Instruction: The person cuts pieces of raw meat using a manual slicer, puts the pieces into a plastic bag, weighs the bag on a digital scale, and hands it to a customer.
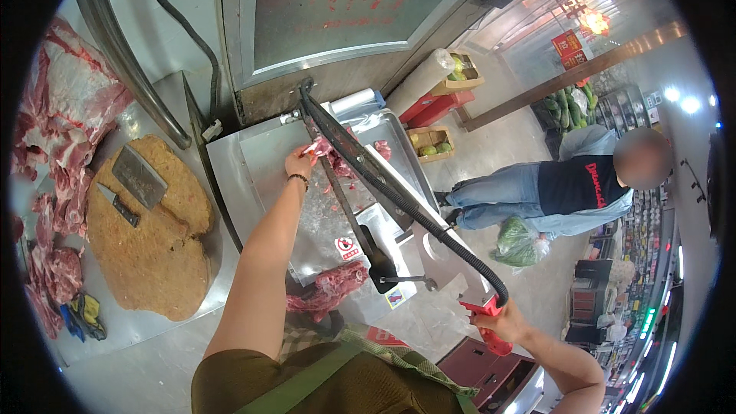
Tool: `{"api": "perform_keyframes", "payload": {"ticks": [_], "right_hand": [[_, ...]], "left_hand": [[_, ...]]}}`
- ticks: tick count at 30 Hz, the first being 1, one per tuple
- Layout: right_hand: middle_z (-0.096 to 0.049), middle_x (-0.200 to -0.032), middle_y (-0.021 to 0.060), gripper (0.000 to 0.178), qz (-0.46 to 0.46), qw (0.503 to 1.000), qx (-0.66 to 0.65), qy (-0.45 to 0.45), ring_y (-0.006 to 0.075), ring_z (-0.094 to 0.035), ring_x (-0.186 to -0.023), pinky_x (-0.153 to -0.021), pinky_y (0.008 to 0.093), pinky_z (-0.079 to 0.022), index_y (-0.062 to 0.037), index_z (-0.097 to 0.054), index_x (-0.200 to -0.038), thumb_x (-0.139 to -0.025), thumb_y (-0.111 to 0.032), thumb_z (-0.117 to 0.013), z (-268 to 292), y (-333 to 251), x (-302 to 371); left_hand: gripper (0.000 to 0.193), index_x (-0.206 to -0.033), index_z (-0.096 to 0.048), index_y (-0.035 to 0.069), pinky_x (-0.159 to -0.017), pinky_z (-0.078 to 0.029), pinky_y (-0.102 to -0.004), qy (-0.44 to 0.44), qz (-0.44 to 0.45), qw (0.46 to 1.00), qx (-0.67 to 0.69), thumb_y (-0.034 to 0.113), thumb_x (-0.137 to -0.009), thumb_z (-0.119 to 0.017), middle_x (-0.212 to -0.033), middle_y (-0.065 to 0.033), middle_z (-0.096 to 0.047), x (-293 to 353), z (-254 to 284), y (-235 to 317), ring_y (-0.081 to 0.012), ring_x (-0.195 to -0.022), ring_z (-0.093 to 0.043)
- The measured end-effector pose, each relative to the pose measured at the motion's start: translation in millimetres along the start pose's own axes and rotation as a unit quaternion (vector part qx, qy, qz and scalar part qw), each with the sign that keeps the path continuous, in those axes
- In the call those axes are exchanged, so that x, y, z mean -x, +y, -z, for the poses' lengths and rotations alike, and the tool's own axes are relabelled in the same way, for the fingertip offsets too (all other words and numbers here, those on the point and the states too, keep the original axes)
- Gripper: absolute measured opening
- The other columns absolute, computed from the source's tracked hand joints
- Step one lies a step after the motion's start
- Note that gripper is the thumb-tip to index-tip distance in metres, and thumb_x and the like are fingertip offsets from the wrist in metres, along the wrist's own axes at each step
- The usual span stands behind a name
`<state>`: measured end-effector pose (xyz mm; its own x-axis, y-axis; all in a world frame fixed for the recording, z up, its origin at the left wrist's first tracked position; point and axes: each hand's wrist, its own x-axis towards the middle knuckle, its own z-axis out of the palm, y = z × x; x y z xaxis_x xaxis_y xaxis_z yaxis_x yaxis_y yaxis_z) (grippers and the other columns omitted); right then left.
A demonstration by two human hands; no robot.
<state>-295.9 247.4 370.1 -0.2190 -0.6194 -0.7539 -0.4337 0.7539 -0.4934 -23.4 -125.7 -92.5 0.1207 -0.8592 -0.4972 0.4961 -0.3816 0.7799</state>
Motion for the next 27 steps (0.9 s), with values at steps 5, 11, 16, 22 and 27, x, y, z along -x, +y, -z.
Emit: {"api": "perform_keyframes", "payload": {"ticks": [5,11,16,22,27], "right_hand": [[-0.062,-0.066,0.0049,0.009,-0.019,1.000,-0.005,0.017,0.0147,-0.062,-0.056,-0.052,0.0308,-0.051,0.0002,-0.062,-0.083,-0.081,-0.003,-0.070,7,-27,17],[-0.060,-0.061,0.0064,0.010,-0.048,0.999,-0.003,-0.013,0.0166,-0.060,-0.050,-0.046,0.0306,-0.049,0.0013,-0.062,-0.081,-0.083,-0.006,-0.069,22,-76,27],[-0.063,-0.065,0.0056,0.010,-0.020,0.999,0.024,0.011,0.0138,-0.060,-0.054,-0.049,0.0290,-0.047,-0.0006,-0.064,-0.084,-0.082,-0.008,-0.072,14,-39,18],[-0.063,-0.068,0.0045,0.019,-0.077,0.995,-0.049,0.039,0.0118,-0.059,-0.054,-0.050,0.0293,-0.047,0.0020,-0.065,-0.091,-0.080,-0.009,-0.074,-24,71,-21],[-0.063,-0.068,0.0055,0.025,0.079,0.996,-0.007,0.046,0.0153,-0.059,-0.054,-0.053,0.0351,-0.049,-0.0016,-0.066,-0.097,-0.076,-0.013,-0.076,-67,207,-89]], "left_hand": [[0.017,-0.106,-0.071,0.000,-0.053,-0.050,-0.0266,-0.024,0.017,0.990,-0.138,0.003,-0.096,-0.058,-0.078,-0.0058,-0.069,14,-12,12,-0.0119,-0.064,-0.064],[0.022,-0.112,-0.072,0.001,-0.052,-0.050,-0.0277,-0.022,0.021,0.979,-0.200,0.009,-0.095,-0.062,-0.076,-0.0065,-0.070,-4,0,8,-0.0129,-0.061,-0.064],[0.027,-0.118,-0.070,0.001,-0.053,-0.051,-0.0286,-0.024,-0.020,0.969,-0.244,0.013,-0.095,-0.063,-0.077,-0.0079,-0.071,-28,14,-10,-0.0138,-0.060,-0.065],[0.020,-0.106,-0.070,-0.002,-0.054,-0.052,-0.0282,-0.052,0.023,0.977,-0.204,0.011,-0.096,-0.059,-0.076,-0.0073,-0.070,-21,9,1,-0.0133,-0.062,-0.065],[0.015,-0.098,-0.066,-0.006,-0.052,-0.052,-0.0267,-0.047,0.005,0.970,-0.239,0.004,-0.096,-0.055,-0.075,-0.0059,-0.065,2,-9,20,-0.0134,-0.061,-0.062]]}}
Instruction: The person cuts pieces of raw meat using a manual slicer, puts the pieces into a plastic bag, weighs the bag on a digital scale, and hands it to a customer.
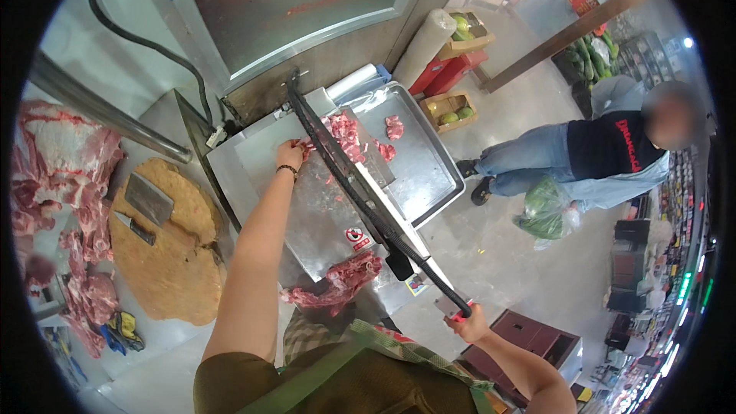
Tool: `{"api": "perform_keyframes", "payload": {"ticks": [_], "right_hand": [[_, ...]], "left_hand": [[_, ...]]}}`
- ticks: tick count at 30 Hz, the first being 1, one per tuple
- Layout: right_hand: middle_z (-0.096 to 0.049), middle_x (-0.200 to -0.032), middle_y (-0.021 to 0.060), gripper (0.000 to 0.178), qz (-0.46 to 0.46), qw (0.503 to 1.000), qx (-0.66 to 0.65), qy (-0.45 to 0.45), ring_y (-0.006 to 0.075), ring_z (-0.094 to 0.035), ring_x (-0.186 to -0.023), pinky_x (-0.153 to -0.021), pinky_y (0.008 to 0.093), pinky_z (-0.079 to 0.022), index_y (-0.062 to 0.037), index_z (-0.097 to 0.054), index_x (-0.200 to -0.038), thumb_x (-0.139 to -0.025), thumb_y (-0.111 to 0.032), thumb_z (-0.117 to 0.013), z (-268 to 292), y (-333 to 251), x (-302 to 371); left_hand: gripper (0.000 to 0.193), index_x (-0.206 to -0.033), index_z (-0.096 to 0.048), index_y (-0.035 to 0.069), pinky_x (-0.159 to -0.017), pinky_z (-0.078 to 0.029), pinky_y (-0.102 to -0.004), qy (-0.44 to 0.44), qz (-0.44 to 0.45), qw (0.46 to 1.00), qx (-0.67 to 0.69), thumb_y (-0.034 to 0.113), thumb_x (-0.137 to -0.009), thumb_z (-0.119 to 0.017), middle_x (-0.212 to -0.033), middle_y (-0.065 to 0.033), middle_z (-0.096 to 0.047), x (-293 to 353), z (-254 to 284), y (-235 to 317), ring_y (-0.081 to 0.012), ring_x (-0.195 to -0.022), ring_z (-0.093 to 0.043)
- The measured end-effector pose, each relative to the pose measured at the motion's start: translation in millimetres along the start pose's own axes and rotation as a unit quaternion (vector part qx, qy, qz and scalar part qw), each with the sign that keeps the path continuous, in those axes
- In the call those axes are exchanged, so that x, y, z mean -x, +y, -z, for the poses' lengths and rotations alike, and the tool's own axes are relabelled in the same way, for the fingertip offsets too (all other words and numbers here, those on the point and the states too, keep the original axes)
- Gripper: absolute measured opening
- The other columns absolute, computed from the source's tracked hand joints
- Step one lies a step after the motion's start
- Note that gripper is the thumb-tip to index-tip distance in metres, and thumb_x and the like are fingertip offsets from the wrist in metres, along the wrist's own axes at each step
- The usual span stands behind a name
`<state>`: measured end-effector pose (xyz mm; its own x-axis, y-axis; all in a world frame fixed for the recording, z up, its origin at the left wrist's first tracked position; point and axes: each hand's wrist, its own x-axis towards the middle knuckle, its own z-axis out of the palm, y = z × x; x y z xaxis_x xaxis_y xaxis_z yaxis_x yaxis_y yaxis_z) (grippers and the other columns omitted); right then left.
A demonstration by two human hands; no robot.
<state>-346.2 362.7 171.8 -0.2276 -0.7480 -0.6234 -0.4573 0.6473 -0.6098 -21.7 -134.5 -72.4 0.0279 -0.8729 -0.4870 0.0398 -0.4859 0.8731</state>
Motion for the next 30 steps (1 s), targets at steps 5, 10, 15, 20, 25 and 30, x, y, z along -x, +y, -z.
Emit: {"api": "perform_keyframes", "payload": {"ticks": [5,10,15,20,25,30], "right_hand": [[-0.065,-0.066,0.0150,0.025,0.127,0.990,0.046,0.032,0.0327,-0.065,-0.058,-0.056,0.0407,-0.050,-0.0028,-0.066,-0.081,-0.070,-0.021,-0.078,-43,95,-56],[-0.069,-0.078,0.0156,0.030,0.073,0.990,0.116,0.010,0.0351,-0.069,-0.074,-0.066,0.0399,-0.053,-0.0055,-0.068,-0.092,-0.070,-0.023,-0.078,-66,140,-82],[-0.068,-0.071,0.0161,0.035,0.166,0.980,0.065,0.092,0.0384,-0.066,-0.066,-0.061,0.0434,-0.054,-0.0080,-0.069,-0.090,-0.065,-0.029,-0.081,-83,150,-104],[-0.069,-0.077,0.0185,0.038,0.138,0.987,0.078,0.038,0.0413,-0.067,-0.074,-0.065,0.0454,-0.055,-0.0086,-0.070,-0.095,-0.066,-0.030,-0.081,-83,151,-109],[-0.070,-0.079,0.0209,0.041,-0.002,0.998,0.067,0.009,0.0393,-0.070,-0.077,-0.067,0.0454,-0.055,-0.0035,-0.068,-0.092,-0.067,-0.032,-0.083,-79,149,-100],[-0.064,-0.066,0.0164,0.027,0.063,0.996,0.019,0.053,0.0313,-0.063,-0.058,-0.057,0.0389,-0.049,-0.0016,-0.065,-0.076,-0.069,-0.022,-0.081,-75,142,-86]], "left_hand": [[0.016,-0.100,-0.067,-0.006,-0.056,-0.053,-0.0294,0.020,-0.009,0.994,-0.106,0.004,-0.097,-0.054,-0.079,-0.0070,-0.067,-3,7,-5,-0.0148,-0.064,-0.063],[0.019,-0.104,-0.067,-0.006,-0.055,-0.052,-0.0298,0.036,-0.031,0.987,-0.153,0.004,-0.098,-0.051,-0.077,-0.0079,-0.067,-8,4,-5,-0.0164,-0.062,-0.063],[0.024,-0.107,-0.068,-0.007,-0.052,-0.051,-0.0310,0.056,-0.043,0.982,-0.177,0.001,-0.091,-0.051,-0.074,-0.0117,-0.068,-15,-2,3,-0.0178,-0.059,-0.064],[0.026,-0.108,-0.069,-0.002,-0.053,-0.051,-0.0324,0.088,-0.054,0.968,-0.230,0.002,-0.088,-0.053,-0.074,-0.0109,-0.069,-21,20,-9,-0.0184,-0.059,-0.065],[0.023,-0.108,-0.069,0.001,-0.054,-0.052,-0.0344,0.094,-0.047,0.976,-0.193,0.011,-0.091,-0.057,-0.076,-0.0113,-0.071,9,-18,-3,-0.0201,-0.060,-0.066],[0.020,-0.110,-0.063,0.001,-0.053,-0.053,-0.0330,0.110,-0.039,0.980,-0.160,0.009,-0.093,-0.055,-0.079,-0.0105,-0.068,17,-1,-13,-0.0186,-0.062,-0.066]]}}
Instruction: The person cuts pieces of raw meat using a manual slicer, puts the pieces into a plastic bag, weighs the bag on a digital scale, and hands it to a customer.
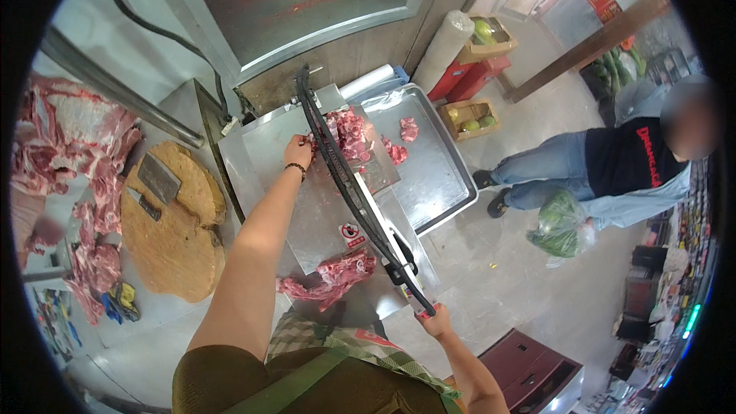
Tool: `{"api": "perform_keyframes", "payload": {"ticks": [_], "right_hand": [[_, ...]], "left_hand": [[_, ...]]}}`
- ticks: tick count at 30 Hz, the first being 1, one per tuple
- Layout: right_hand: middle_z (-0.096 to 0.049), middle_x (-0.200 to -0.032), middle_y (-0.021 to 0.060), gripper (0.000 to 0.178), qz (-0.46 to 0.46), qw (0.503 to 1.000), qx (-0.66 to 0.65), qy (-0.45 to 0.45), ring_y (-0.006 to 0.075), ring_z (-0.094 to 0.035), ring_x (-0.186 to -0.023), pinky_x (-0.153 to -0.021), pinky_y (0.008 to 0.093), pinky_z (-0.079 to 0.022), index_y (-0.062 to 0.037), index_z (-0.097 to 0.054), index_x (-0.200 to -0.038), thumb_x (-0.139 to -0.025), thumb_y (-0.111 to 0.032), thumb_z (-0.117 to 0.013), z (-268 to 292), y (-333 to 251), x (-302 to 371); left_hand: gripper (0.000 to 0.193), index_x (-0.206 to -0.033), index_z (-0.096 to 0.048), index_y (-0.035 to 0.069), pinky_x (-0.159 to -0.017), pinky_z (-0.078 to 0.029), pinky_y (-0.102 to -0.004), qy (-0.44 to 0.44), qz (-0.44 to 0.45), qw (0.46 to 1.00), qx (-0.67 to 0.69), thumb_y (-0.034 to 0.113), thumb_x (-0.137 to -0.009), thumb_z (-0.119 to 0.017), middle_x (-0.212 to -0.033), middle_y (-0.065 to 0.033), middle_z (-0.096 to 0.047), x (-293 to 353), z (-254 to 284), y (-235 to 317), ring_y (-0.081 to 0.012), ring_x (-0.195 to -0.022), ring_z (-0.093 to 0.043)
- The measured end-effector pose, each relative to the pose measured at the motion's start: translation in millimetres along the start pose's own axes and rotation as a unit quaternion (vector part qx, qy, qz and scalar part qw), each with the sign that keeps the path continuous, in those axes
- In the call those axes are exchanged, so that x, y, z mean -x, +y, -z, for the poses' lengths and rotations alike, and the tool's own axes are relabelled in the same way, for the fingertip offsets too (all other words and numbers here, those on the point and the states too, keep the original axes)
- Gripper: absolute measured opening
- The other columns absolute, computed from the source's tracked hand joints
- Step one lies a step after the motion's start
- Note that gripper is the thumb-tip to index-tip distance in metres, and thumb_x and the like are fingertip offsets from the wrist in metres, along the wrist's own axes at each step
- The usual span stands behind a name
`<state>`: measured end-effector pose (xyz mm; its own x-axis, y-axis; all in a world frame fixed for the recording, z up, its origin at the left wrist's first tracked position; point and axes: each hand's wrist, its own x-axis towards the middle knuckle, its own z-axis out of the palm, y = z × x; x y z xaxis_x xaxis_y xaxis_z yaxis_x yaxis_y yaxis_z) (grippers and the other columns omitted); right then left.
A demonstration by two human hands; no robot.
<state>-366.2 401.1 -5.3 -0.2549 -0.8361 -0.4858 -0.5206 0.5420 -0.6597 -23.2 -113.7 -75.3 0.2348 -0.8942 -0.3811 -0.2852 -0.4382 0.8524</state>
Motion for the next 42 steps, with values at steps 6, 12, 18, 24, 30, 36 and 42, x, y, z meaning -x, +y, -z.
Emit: {"api": "perform_keyframes", "payload": {"ticks": [6,12,18,24,30,36,42], "right_hand": [[-0.066,-0.067,0.0130,0.021,-0.050,0.999,-0.005,0.002,0.0243,-0.065,-0.060,-0.058,0.0375,-0.051,-0.0011,-0.065,-0.082,-0.073,-0.015,-0.079,32,-61,29],[-0.065,-0.065,0.0050,0.020,-0.152,0.987,-0.045,-0.027,0.0150,-0.063,-0.055,-0.053,0.0311,-0.050,-0.0006,-0.064,-0.081,-0.076,-0.015,-0.078,80,-152,58],[-0.062,-0.064,0.0038,0.013,-0.131,0.988,-0.059,-0.053,0.0131,-0.060,-0.050,-0.046,0.0295,-0.048,-0.0009,-0.063,-0.086,-0.083,-0.008,-0.073,128,-260,76],[-0.061,-0.065,0.0046,0.011,-0.175,0.980,-0.044,-0.080,0.0142,-0.060,-0.051,-0.046,0.0300,-0.050,0.0005,-0.063,-0.088,-0.085,-0.005,-0.072,160,-348,77],[-0.061,-0.065,0.0056,0.014,-0.149,0.986,-0.019,-0.076,0.0143,-0.061,-0.052,-0.044,0.0294,-0.051,0.0016,-0.063,-0.094,-0.086,-0.006,-0.072,172,-383,81],[-0.057,-0.063,0.0049,0.021,-0.167,0.982,-0.031,-0.079,0.0137,-0.056,-0.047,-0.041,0.0286,-0.047,0.0024,-0.060,-0.098,-0.084,-0.007,-0.073,172,-409,75],[-0.056,-0.063,0.0043,0.019,-0.127,0.988,-0.036,-0.080,0.0128,-0.055,-0.047,-0.040,0.0287,-0.046,0.0023,-0.062,-0.095,-0.085,-0.010,-0.071,174,-405,81]], "left_hand": [[0.021,-0.111,-0.061,0.000,-0.055,-0.056,-0.0338,-0.046,0.051,0.991,0.115,0.004,-0.093,-0.052,-0.084,-0.0106,-0.069,11,-3,1,-0.0192,-0.064,-0.066],[0.024,-0.116,-0.062,0.000,-0.060,-0.059,-0.0321,-0.088,0.091,0.979,0.160,0.012,-0.096,-0.061,-0.090,-0.0113,-0.070,10,3,-6,-0.0183,-0.068,-0.068],[0.022,-0.115,-0.064,0.000,-0.059,-0.058,-0.0315,-0.073,0.092,0.973,0.200,0.009,-0.094,-0.063,-0.090,-0.0104,-0.070,19,-7,-3,-0.0170,-0.068,-0.068],[0.029,-0.121,-0.062,0.005,-0.063,-0.058,-0.0322,-0.176,-0.040,0.926,0.332,0.010,-0.093,-0.065,-0.095,-0.0070,-0.070,30,-29,-9,-0.0170,-0.074,-0.068],[0.027,-0.121,-0.064,0.010,-0.072,-0.057,-0.0350,-0.298,0.022,0.922,0.245,0.009,-0.095,-0.058,-0.101,-0.0072,-0.068,129,-10,28,-0.0181,-0.088,-0.068],[0.020,-0.112,-0.064,0.007,-0.071,-0.054,-0.0346,-0.161,-0.173,0.971,0.024,0.014,-0.095,-0.057,-0.094,-0.0100,-0.068,231,80,-66,-0.0242,-0.084,-0.067],[0.024,-0.109,-0.060,0.007,-0.084,-0.048,-0.0423,-0.249,-0.367,0.825,-0.351,0.017,-0.087,-0.062,-0.099,-0.0123,-0.064,335,143,-127,-0.0308,-0.093,-0.062]]}}
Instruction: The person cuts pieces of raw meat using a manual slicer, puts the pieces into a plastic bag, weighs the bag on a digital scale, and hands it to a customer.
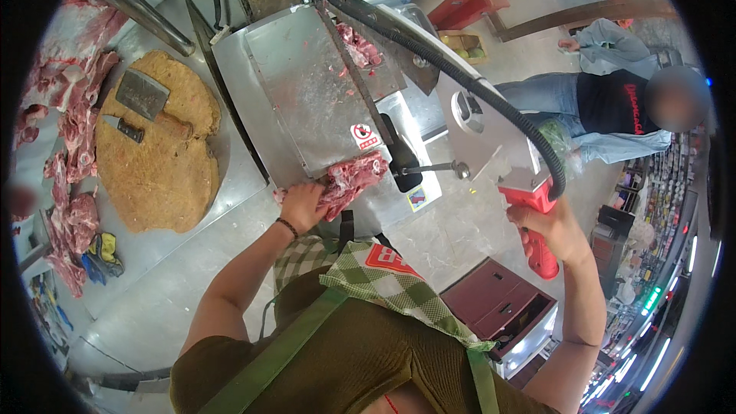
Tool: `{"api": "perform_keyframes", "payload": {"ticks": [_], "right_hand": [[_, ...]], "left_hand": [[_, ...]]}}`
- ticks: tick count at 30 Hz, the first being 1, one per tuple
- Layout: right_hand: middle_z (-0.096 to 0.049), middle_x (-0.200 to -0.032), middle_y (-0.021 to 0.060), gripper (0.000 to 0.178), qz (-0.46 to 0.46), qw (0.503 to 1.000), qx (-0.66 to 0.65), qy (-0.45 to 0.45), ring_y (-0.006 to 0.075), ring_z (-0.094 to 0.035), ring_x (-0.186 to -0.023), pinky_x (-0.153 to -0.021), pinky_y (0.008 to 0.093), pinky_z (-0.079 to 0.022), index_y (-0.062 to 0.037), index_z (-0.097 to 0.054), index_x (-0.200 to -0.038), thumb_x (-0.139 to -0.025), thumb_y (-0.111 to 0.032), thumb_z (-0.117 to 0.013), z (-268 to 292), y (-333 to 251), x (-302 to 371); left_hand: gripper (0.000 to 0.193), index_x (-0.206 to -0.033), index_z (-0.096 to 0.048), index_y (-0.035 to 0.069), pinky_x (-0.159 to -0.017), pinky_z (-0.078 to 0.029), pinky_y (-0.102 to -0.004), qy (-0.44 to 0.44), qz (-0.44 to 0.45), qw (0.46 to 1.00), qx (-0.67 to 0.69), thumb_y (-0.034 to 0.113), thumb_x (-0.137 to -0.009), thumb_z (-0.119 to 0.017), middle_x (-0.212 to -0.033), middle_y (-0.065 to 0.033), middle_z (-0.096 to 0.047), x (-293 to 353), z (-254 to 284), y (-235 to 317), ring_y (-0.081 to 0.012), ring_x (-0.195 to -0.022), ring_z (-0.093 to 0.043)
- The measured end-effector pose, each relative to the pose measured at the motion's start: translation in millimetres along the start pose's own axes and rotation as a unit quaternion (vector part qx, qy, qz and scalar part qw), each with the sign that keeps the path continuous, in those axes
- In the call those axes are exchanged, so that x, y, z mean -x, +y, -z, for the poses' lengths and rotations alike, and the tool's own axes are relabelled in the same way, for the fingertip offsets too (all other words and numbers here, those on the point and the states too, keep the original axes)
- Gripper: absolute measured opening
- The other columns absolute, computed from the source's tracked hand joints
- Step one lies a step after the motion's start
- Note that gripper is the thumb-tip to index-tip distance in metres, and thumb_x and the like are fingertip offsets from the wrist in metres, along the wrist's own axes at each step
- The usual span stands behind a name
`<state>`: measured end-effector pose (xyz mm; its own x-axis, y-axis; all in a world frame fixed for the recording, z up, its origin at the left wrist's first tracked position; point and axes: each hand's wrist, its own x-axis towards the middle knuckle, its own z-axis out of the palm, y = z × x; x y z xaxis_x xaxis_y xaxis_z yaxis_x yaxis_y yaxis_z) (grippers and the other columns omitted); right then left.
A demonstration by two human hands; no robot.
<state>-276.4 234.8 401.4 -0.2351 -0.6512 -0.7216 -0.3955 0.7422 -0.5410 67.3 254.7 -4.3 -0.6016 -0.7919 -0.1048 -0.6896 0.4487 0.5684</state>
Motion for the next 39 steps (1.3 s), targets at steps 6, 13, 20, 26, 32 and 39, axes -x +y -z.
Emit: {"api": "perform_keyframes", "payload": {"ticks": [6,13,20,26,32,39], "right_hand": [[-0.055,-0.065,0.0036,0.017,0.012,1.000,0.002,-0.014,0.0127,-0.055,-0.048,-0.039,0.0296,-0.045,0.0020,-0.063,-0.091,-0.084,-0.012,-0.070,-1,0,0],[-0.056,-0.069,0.0039,0.023,0.023,0.999,0.012,-0.020,0.0135,-0.056,-0.049,-0.039,0.0305,-0.046,0.0011,-0.062,-0.088,-0.083,-0.020,-0.071,5,7,-2],[-0.056,-0.071,0.0033,0.023,0.035,0.999,0.011,-0.032,0.0132,-0.055,-0.049,-0.039,0.0307,-0.046,0.0002,-0.061,-0.092,-0.083,-0.019,-0.071,6,3,0],[-0.056,-0.072,0.0029,0.025,0.038,0.999,0.002,-0.029,0.0130,-0.055,-0.050,-0.040,0.0305,-0.047,-0.0001,-0.060,-0.096,-0.082,-0.017,-0.072,6,1,3],[-0.056,-0.069,0.0027,0.026,0.029,0.999,0.015,-0.040,0.0129,-0.055,-0.051,-0.040,0.0307,-0.046,0.0006,-0.063,-0.098,-0.084,-0.019,-0.071,10,0,2],[-0.057,-0.067,0.0032,0.024,0.011,0.999,0.013,-0.031,0.0125,-0.055,-0.051,-0.042,0.0304,-0.048,0.0012,-0.067,-0.094,-0.084,-0.020,-0.072,12,2,1]], "left_hand": [[0.033,-0.106,-0.057,0.006,-0.087,-0.046,-0.0449,-0.101,0.001,0.994,-0.047,0.020,-0.078,-0.067,-0.099,-0.0140,-0.060,-7,-12,2,-0.0324,-0.100,-0.059],[0.037,-0.099,-0.063,0.004,-0.083,-0.048,-0.0467,-0.096,0.002,0.994,0.057,0.034,-0.080,-0.070,-0.097,-0.0182,-0.063,-19,26,16,-0.0370,-0.097,-0.061],[0.047,-0.108,-0.065,0.004,-0.082,-0.053,-0.0467,-0.222,0.101,0.967,0.072,0.045,-0.085,-0.060,-0.095,-0.0215,-0.069,-63,25,20,-0.0388,-0.095,-0.066],[0.047,-0.112,-0.058,-0.004,-0.071,-0.055,-0.0471,0.010,0.054,0.998,-0.045,0.029,-0.079,-0.063,-0.084,-0.0209,-0.068,-68,10,44,-0.0379,-0.079,-0.069],[0.034,-0.101,-0.053,0.003,-0.064,-0.054,-0.0465,0.004,-0.089,0.990,-0.114,0.024,-0.079,-0.068,-0.079,-0.0164,-0.067,-77,19,19,-0.0333,-0.072,-0.068],[0.035,-0.106,-0.051,0.007,-0.067,-0.050,-0.0499,-0.064,0.017,0.993,0.101,0.033,-0.088,-0.066,-0.081,-0.0163,-0.068,-98,84,14,-0.0402,-0.079,-0.066]]}}
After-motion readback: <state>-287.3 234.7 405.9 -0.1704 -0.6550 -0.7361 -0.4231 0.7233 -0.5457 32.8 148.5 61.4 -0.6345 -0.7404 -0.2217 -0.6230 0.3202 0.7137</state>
